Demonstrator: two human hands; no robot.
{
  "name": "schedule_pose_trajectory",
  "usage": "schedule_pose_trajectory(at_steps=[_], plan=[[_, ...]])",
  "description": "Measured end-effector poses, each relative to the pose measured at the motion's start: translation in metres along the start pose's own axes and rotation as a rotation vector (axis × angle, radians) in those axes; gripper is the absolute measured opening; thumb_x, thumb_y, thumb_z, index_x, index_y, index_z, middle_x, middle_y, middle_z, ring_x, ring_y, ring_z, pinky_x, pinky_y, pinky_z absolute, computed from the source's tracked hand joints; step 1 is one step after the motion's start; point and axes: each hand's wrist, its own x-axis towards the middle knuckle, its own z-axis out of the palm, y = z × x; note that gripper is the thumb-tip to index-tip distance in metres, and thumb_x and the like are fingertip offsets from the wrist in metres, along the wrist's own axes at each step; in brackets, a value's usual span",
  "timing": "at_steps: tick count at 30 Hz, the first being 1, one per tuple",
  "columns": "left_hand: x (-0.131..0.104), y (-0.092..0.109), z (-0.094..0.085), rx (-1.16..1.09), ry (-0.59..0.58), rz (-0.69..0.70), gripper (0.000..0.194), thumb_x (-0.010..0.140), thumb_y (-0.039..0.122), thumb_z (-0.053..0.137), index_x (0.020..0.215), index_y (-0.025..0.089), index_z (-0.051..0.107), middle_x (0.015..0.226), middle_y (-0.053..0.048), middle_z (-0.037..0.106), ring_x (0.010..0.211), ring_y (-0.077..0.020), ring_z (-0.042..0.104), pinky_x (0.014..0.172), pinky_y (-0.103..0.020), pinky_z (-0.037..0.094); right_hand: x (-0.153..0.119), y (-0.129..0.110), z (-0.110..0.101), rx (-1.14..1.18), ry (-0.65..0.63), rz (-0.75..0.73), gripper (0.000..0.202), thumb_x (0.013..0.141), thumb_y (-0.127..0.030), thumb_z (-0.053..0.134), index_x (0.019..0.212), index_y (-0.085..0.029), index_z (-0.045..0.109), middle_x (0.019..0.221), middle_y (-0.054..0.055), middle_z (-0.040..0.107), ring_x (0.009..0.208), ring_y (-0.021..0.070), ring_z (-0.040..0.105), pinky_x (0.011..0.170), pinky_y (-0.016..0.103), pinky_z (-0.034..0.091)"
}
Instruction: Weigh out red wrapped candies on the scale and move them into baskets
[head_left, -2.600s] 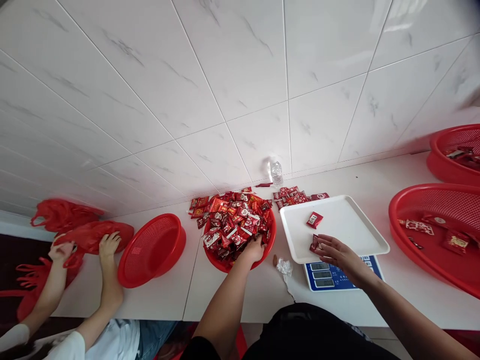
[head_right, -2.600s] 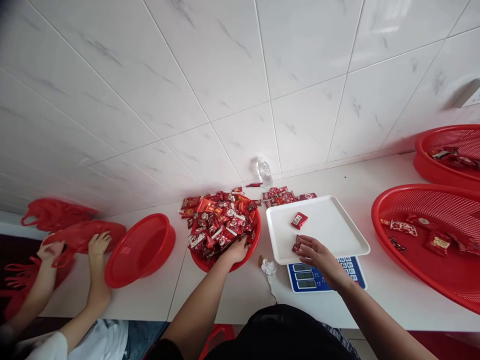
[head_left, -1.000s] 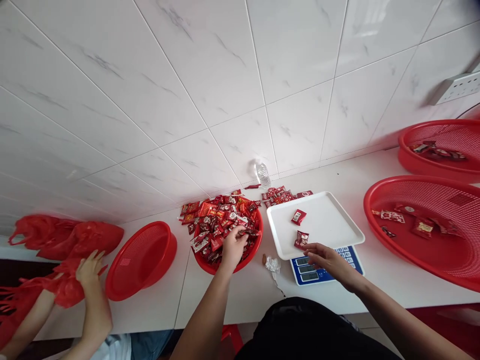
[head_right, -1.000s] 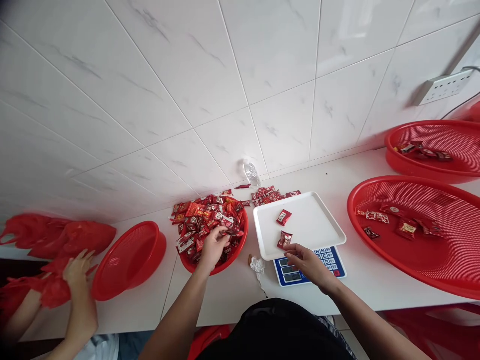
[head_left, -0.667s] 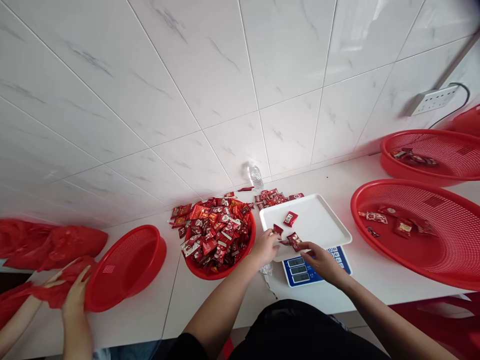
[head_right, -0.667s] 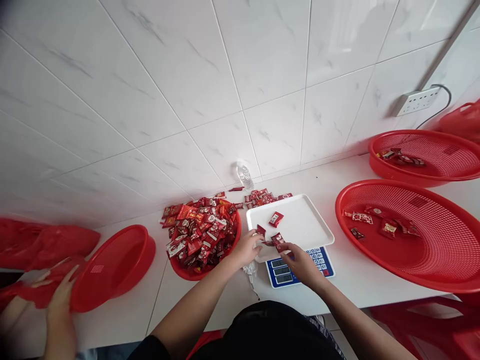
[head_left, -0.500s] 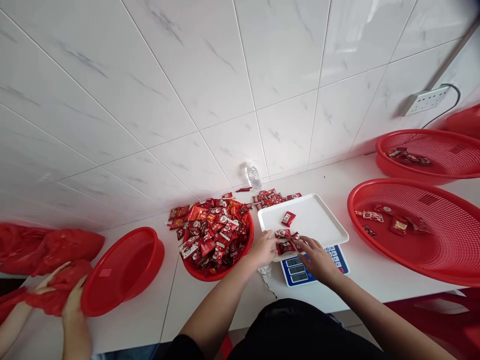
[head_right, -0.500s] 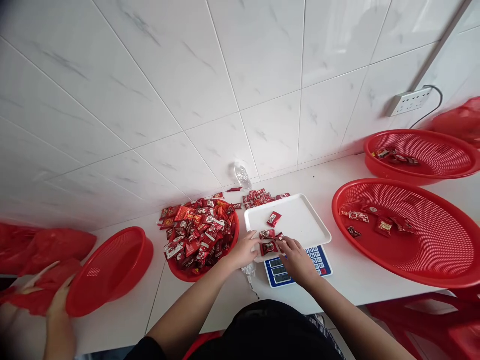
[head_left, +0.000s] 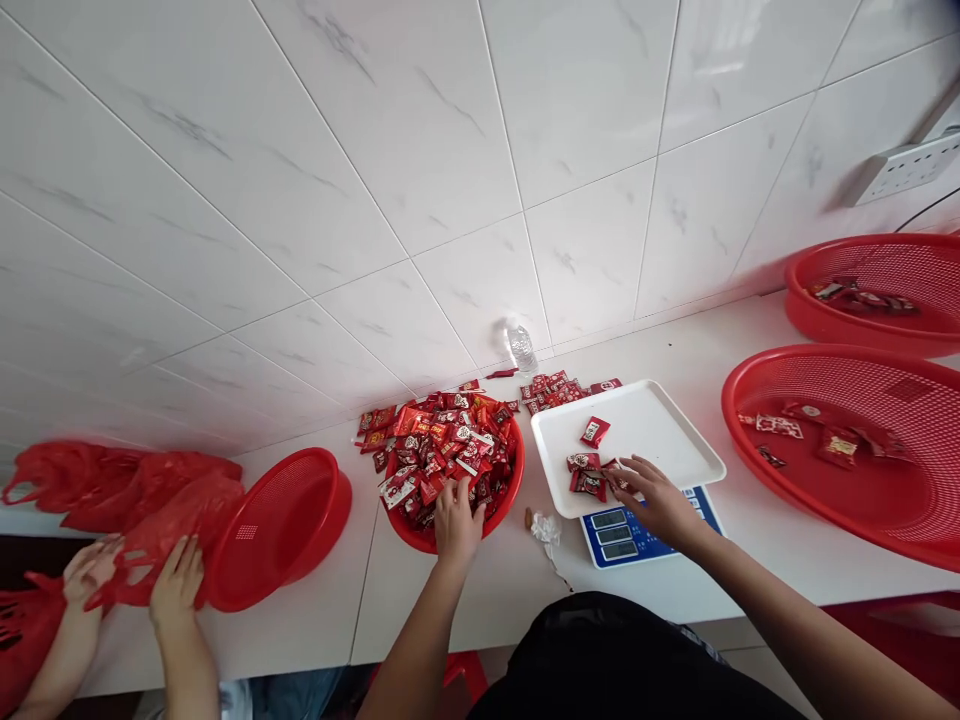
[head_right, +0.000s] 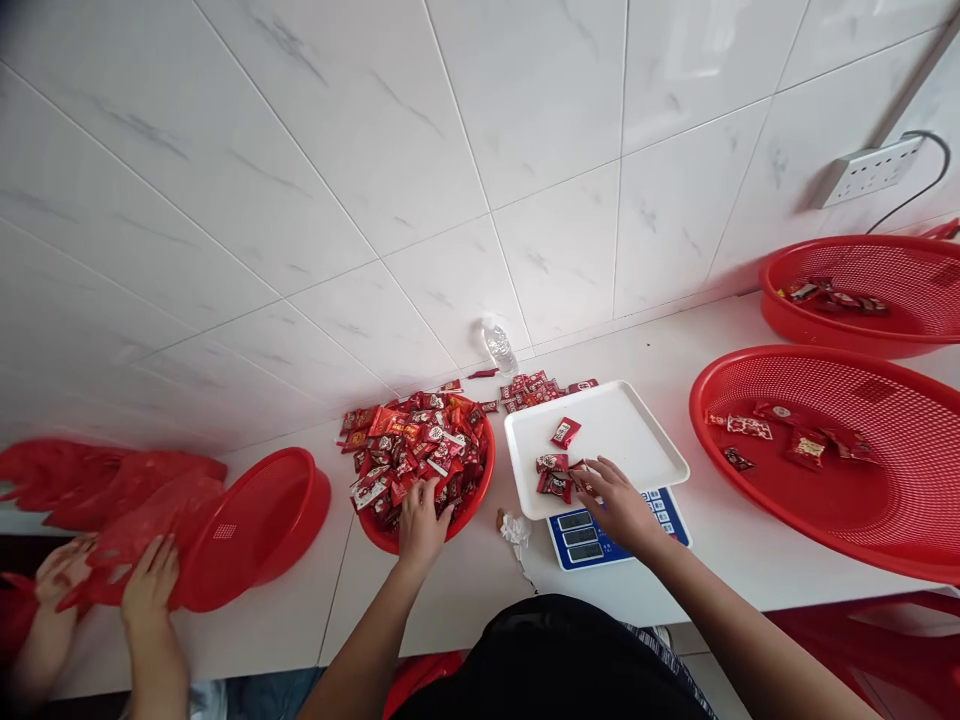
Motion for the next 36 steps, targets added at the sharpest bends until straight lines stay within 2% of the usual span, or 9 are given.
schedule_pose_trajectory(at_steps=[2,5,9,17,22,25,28,33,36], plan=[[-0.001,-0.016,0.001,0.081,-0.022,-0.084,0.051,0.077,0.021,0.058,0.126,0.02,0.044,0.128,-0.014,0.044,0.118,-0.031,0.042,0.093,-0.044,0.039,-0.003,0.001,-0.006,0.037,-0.004,0.069,0.037,0.086,-0.042,0.044,0.117,-0.028,0.059,0.129,0.007,0.052,0.122,0.0279,0.044,0.097,0.045,0.043],[0.003,-0.025,0.002,0.079,-0.038,-0.088,0.046,0.078,0.013,0.052,0.124,0.02,0.047,0.122,-0.012,0.048,0.114,-0.0282,0.045,0.091,-0.04,0.041,-0.002,-0.004,-0.016,0.073,-0.027,0.126,0.036,0.086,-0.044,0.043,0.113,-0.028,0.061,0.127,0.007,0.054,0.116,0.027,0.05,0.092,0.043,0.045],[0.008,-0.019,-0.002,0.026,-0.013,-0.066,0.042,0.076,0.004,0.045,0.114,0.021,0.054,0.116,-0.01,0.052,0.114,-0.0253,0.045,0.09,-0.036,0.042,0.001,-0.014,-0.024,0.127,-0.028,0.144,0.037,0.086,-0.046,0.042,0.113,-0.028,0.06,0.126,0.005,0.055,0.111,0.0261,0.054,0.087,0.04,0.048],[0.009,-0.022,-0.012,-0.146,-0.068,-0.056,0.018,0.08,0.012,0.047,0.09,0.02,0.059,0.097,-0.006,0.058,0.097,-0.021,0.053,0.082,-0.033,0.044,-0.011,-0.012,-0.022,0.197,-0.064,0.169,0.035,0.084,-0.043,0.044,0.112,-0.028,0.06,0.12,0.005,0.059,0.102,0.0264,0.058,0.085,0.04,0.048],[0.007,-0.016,-0.018,-0.208,-0.066,-0.076,0.023,0.083,0.011,0.041,0.09,0.022,0.059,0.091,-0.004,0.062,0.089,-0.0195,0.056,0.079,-0.032,0.044,-0.018,-0.004,-0.021,0.235,-0.103,0.197,0.035,0.083,-0.043,0.045,0.111,-0.027,0.06,0.116,0.005,0.061,0.1,0.026,0.059,0.083,0.038,0.049],[0.007,-0.002,-0.02,-0.214,-0.02,0.045,0.031,0.085,0.01,0.034,0.095,0.023,0.06,0.095,-0.005,0.06,0.093,-0.0183,0.056,0.083,-0.03,0.043,-0.019,-0.004,-0.022,0.246,-0.101,0.216,0.035,0.082,-0.043,0.046,0.111,-0.028,0.06,0.113,0.005,0.063,0.098,0.0256,0.06,0.082,0.038,0.05],[0.012,0.014,-0.016,-0.136,-0.121,0.121,0.039,0.084,0.007,0.031,0.105,0.024,0.059,0.1,-0.007,0.058,0.096,-0.019,0.055,0.083,-0.03,0.043,-0.017,-0.008,-0.024,0.258,-0.107,0.229,0.035,0.081,-0.043,0.047,0.111,-0.028,0.061,0.109,0.004,0.065,0.095,0.0255,0.062,0.081,0.038,0.05],[0.026,0.025,-0.002,0.067,-0.372,-0.026,0.038,0.085,0.026,0.041,0.12,0.026,0.055,0.102,-0.013,0.061,0.092,-0.0273,0.059,0.074,-0.036,0.044,-0.015,-0.015,-0.03,0.257,-0.126,0.214,0.037,0.082,-0.045,0.046,0.111,-0.028,0.06,0.106,0.005,0.066,0.094,0.0255,0.062,0.08,0.037,0.05],[0.033,0.024,0.002,0.043,-0.49,-0.039,0.038,0.082,0.024,0.045,0.117,0.03,0.058,0.094,-0.011,0.066,0.089,-0.0273,0.061,0.076,-0.037,0.043,-0.015,-0.016,-0.031,0.261,-0.119,0.211,0.037,0.082,-0.045,0.046,0.112,-0.028,0.06,0.106,0.004,0.066,0.094,0.0252,0.062,0.08,0.037,0.049]])
